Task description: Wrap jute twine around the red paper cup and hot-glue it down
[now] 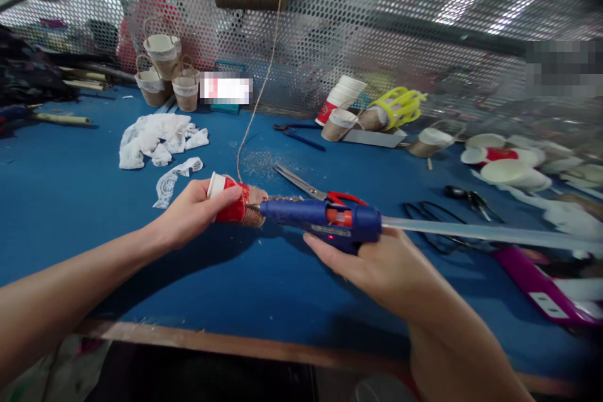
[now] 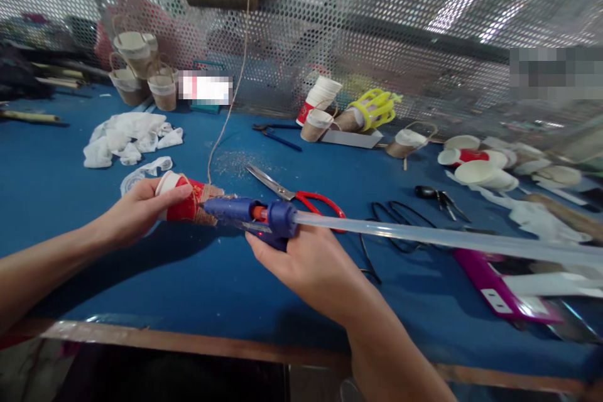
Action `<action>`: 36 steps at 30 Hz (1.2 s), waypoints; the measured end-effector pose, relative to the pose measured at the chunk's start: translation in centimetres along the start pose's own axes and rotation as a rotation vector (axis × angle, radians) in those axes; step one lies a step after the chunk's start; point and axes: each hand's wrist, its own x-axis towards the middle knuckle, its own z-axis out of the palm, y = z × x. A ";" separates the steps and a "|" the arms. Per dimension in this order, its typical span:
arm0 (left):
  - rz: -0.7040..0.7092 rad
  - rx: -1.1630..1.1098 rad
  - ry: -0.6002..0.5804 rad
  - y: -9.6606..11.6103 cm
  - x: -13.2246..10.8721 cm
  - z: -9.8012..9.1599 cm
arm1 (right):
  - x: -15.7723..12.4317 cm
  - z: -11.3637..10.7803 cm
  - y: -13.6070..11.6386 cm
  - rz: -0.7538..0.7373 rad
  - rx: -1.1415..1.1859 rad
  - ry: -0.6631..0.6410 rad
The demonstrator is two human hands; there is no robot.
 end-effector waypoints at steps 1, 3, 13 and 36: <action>-0.005 -0.009 0.006 0.0 0.0 0.0 | 0.0 0.0 0.0 0.006 0.002 -0.005; -0.007 0.001 0.010 0.0 0.0 0.0 | 0.0 0.0 -0.1 0.015 0.006 0.004; -0.011 0.034 0.000 -0.2 0.0 -0.1 | -0.1 0.0 0.5 -0.083 -0.067 -0.027; 0.266 0.493 -0.016 0.0 -0.9 -0.2 | 0.0 -0.5 0.3 0.008 0.015 0.040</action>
